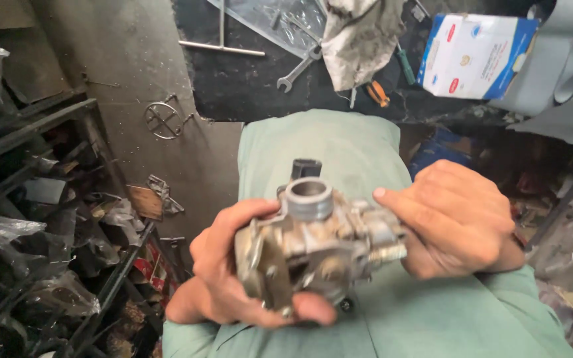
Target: The person holds a carburetor and wipes it with a cloth, then uses a long screwdriver to loosen and remove screws from the carburetor body. They handle small removed screws and fittings, turning the carburetor to reach different sides while continuing to work on it at the bench.
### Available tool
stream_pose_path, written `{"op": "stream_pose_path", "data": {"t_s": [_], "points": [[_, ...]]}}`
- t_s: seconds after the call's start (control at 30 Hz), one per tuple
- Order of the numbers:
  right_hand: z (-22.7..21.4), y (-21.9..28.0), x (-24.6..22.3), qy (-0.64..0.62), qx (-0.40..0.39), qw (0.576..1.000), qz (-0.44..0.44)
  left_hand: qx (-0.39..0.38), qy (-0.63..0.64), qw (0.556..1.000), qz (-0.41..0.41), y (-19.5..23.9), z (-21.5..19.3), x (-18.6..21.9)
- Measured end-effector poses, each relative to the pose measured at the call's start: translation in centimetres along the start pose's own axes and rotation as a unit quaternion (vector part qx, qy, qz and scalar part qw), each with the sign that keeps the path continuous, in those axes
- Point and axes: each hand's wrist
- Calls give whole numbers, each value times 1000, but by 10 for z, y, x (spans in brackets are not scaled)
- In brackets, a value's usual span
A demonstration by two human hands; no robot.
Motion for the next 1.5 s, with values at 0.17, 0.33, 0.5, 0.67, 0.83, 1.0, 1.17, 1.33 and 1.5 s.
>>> {"op": "stream_pose_path", "data": {"t_s": [0.17,0.33,0.5,0.67,0.83,1.0,1.17,1.33,1.5], "points": [[13,22,9,4,11,998,66,-46,11,997,-64,-17,-1,3],[22,29,13,8,23,997,78,-50,-8,998,-49,-15,1,3],[26,35,12,-6,41,995,91,-47,-9,999,-22,-13,0,1],[26,43,14,-22,86,990,110,-47,-2,999,-1,-9,-1,-6],[11,70,24,-39,155,976,151,-37,-23,999,8,-6,-2,-10],[12,65,17,-91,179,977,72,-32,-33,998,42,-1,-2,-12],[23,70,10,-88,173,980,34,-38,-32,998,44,0,-4,-12],[28,65,14,-90,172,980,-36,-38,-37,998,37,1,-3,-11],[25,56,16,-36,146,986,-76,-41,-32,998,34,0,-2,-12]]}}
Point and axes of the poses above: each hand's wrist, its own y-axis away from the middle knuckle, its own z-axis out of the palm, x = y × z, and after that the axes turned 5 degrees about x, right-handed
